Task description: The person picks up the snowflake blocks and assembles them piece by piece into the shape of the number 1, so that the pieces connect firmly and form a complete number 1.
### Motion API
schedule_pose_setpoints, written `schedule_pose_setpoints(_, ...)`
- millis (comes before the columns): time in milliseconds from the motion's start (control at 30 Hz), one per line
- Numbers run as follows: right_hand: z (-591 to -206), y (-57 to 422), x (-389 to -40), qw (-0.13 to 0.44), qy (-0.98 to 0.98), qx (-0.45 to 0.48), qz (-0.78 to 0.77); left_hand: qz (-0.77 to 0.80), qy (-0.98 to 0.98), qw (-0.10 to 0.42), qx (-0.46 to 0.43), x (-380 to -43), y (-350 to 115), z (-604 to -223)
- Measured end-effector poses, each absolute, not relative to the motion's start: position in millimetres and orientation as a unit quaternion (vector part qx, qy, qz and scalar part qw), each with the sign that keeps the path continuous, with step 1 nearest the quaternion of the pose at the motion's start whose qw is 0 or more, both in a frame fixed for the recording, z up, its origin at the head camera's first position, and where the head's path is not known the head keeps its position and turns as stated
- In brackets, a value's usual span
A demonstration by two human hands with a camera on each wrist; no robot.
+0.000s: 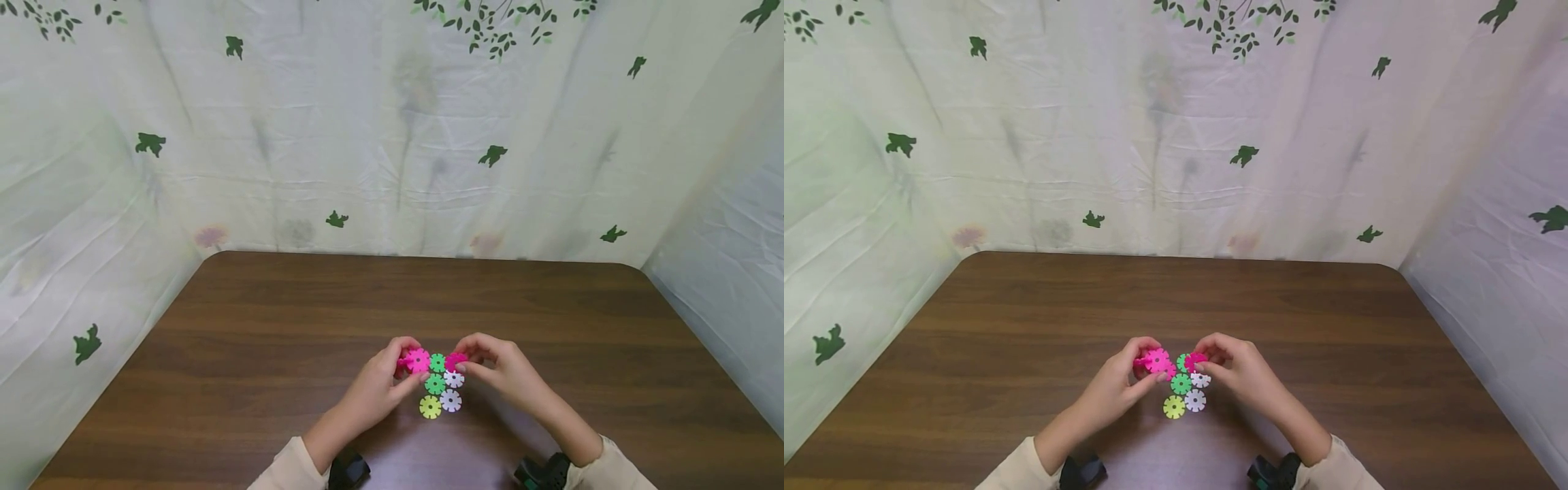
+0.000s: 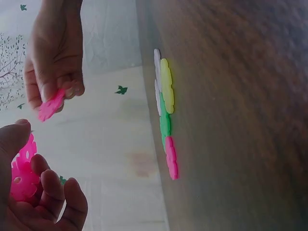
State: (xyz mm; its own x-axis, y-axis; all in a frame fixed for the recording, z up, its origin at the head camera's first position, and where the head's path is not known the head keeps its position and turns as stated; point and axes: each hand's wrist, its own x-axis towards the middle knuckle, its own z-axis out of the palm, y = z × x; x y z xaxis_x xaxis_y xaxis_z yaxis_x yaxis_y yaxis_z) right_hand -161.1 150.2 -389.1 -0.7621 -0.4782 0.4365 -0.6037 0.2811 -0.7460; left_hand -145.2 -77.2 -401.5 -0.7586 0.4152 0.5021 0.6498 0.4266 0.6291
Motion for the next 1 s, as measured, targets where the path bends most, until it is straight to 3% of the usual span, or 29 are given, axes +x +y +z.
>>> schedule_pose_setpoints(300,-379.9,135.4,-160.0,0.099,-0.782,0.349,0.507,-0.438,-0.826,0.121,-0.333,-143.4,-74.7,-403.0)
schedule_pose_setpoints(600,-371.4,123.7,-151.7,0.096,-0.747,0.360,0.551,-0.458,-0.812,0.127,-0.337,-140.7,-72.2,-405.4)
schedule_pose_setpoints(1000,-385.3,122.2,-158.1,0.022,-0.715,0.332,0.614,-0.456,-0.822,0.120,-0.320,-143.2,-75.2,-404.5)
